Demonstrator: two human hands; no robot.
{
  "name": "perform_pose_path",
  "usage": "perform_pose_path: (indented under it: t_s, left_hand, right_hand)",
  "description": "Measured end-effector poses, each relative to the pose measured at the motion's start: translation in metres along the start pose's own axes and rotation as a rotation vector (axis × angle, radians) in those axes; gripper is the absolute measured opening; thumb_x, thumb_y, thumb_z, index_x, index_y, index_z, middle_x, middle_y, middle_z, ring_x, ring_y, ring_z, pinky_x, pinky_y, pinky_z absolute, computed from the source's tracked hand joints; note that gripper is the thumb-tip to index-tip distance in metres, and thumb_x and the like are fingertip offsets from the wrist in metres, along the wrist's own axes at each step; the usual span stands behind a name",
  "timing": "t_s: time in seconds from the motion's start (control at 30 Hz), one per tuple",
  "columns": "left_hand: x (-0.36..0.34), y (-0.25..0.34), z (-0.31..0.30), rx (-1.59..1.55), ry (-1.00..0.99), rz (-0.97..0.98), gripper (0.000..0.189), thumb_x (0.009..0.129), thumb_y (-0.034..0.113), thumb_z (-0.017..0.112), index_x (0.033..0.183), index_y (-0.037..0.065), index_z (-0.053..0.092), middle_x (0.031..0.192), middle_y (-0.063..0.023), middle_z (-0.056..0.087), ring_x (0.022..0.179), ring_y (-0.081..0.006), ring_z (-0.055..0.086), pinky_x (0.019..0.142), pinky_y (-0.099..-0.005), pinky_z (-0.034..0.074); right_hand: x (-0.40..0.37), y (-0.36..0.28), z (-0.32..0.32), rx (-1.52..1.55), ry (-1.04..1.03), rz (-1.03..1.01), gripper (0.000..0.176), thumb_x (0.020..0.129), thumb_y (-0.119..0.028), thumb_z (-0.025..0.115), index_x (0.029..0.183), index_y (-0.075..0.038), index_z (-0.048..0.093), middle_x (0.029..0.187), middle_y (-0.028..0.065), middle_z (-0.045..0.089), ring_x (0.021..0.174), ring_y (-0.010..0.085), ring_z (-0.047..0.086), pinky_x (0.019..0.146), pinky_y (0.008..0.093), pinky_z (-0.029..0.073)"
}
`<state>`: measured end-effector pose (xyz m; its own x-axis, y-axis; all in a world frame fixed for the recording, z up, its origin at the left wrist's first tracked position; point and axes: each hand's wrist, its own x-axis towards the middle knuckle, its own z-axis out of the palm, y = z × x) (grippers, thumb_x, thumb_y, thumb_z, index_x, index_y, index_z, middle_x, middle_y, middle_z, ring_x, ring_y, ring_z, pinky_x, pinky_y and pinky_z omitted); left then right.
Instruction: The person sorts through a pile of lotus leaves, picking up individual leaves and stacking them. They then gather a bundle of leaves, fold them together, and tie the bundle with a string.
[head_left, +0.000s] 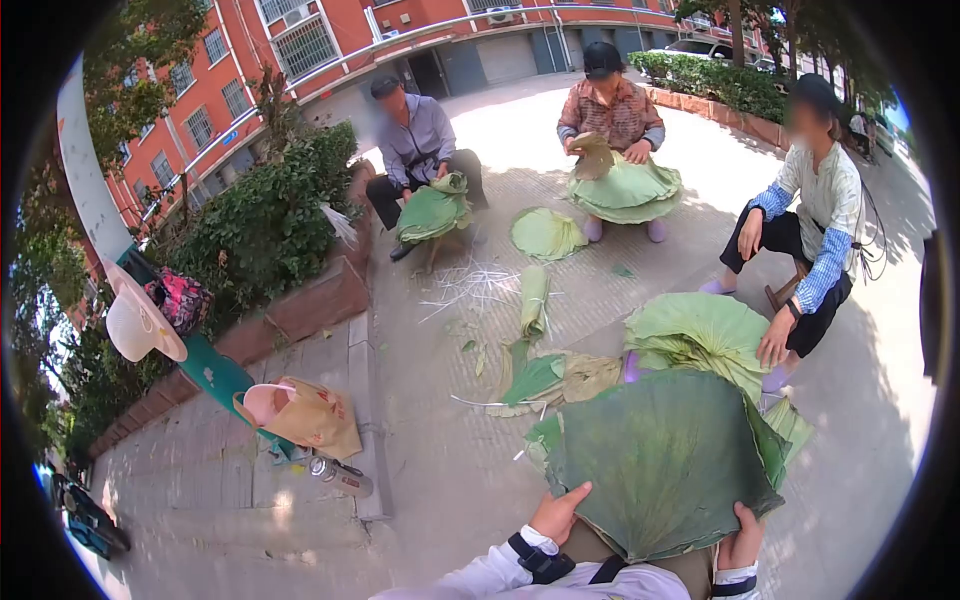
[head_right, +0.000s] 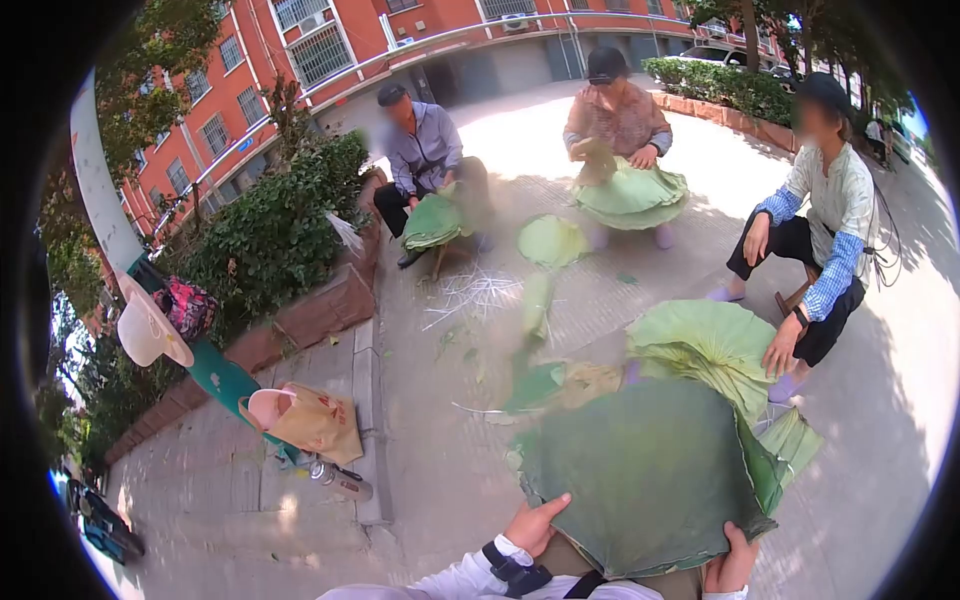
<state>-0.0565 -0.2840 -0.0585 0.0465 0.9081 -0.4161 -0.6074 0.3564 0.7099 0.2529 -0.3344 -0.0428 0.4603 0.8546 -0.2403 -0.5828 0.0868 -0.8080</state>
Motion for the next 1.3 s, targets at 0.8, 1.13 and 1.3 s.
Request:
perform_pose_path:
  t_s: [0.8, 1.13, 1.3]
  left_hand:
    - [0.004, -0.020, 0.008, 0.169, 0.021, 0.129, 0.045, 0.086, 0.007, 0.071, 0.127, -0.003, 0.055, 0.121, -0.0107, 0.064, 0.106, -0.0218, 0.062, 0.095, -0.0349, 0.047]
    - [0.001, 0.003, 0.042, 0.522, 0.068, 0.199, 0.046, 0.083, 0.001, 0.070, 0.126, -0.003, 0.055, 0.118, -0.0101, 0.064, 0.100, -0.0221, 0.062, 0.089, -0.0343, 0.049]
    - [0.023, -0.002, 0.045, 0.408, 0.051, 0.276, 0.048, 0.078, -0.003, 0.075, 0.122, -0.007, 0.056, 0.117, -0.0137, 0.064, 0.101, -0.0223, 0.063, 0.091, -0.0338, 0.050]
  right_hand:
    - [0.007, 0.007, -0.086, 0.164, 0.126, 0.250, 0.034, 0.083, -0.007, 0.063, 0.116, -0.002, 0.059, 0.112, 0.0099, 0.068, 0.101, 0.0275, 0.066, 0.093, 0.0431, 0.054]
    - [0.013, 0.013, -0.093, -0.055, 0.149, 0.213, 0.033, 0.081, 0.001, 0.057, 0.115, 0.002, 0.054, 0.100, 0.0100, 0.064, 0.087, 0.0233, 0.066, 0.071, 0.0358, 0.056]
    - [0.009, -0.005, -0.081, -0.874, 0.410, -0.221, 0.065, 0.080, -0.005, 0.065, 0.141, 0.000, 0.042, 0.130, 0.0166, 0.054, 0.116, 0.0274, 0.056, 0.096, 0.0407, 0.046]
